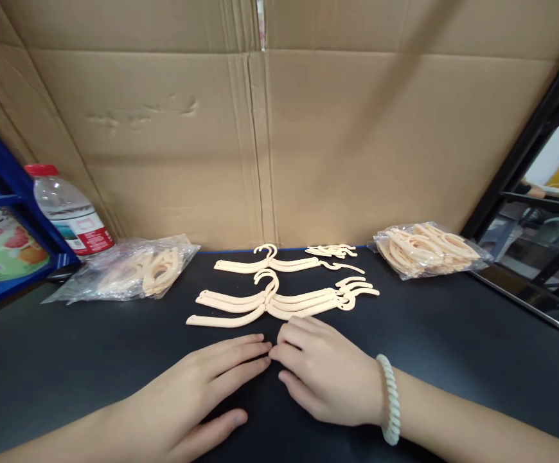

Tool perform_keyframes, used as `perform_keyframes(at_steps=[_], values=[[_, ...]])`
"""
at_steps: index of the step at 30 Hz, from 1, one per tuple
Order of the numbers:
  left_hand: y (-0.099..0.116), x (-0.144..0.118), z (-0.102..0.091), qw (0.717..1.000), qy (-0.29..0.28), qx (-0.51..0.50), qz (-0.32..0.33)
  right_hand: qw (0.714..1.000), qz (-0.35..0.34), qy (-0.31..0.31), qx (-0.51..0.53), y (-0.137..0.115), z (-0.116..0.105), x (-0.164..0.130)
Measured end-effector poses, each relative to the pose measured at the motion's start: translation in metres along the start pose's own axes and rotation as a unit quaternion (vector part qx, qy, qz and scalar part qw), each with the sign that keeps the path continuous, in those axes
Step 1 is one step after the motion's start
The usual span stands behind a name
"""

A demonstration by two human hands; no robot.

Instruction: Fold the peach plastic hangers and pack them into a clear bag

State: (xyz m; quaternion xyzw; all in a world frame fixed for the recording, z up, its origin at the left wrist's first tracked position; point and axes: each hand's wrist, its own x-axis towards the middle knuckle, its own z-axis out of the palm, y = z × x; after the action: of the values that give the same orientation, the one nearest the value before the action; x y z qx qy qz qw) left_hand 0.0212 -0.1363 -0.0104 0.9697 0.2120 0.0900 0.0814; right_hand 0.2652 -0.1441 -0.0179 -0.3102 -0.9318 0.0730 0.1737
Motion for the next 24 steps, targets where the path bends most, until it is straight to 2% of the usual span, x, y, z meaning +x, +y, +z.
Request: perform_keyframes(at_steps=[5,11,24], values=[[0.0023,0.0018,-0.0006,1.000,-0.014,0.020,-0.006,1.000,-0.019,-0.023,-0.008,-0.0012,-0.0019,0.0002],[0.0016,0.0024,0.0001,0.999,0.001,0.016,-0.035,0.999,-0.026,-0.030,-0.004,0.0025,-0.0044,-0.0007],[0.0008,0.0034,0.0006,0.999,0.005,-0.006,-0.037,0.999,-0.017,-0.038,0.010,0.0024,-0.0066,-0.0002]])
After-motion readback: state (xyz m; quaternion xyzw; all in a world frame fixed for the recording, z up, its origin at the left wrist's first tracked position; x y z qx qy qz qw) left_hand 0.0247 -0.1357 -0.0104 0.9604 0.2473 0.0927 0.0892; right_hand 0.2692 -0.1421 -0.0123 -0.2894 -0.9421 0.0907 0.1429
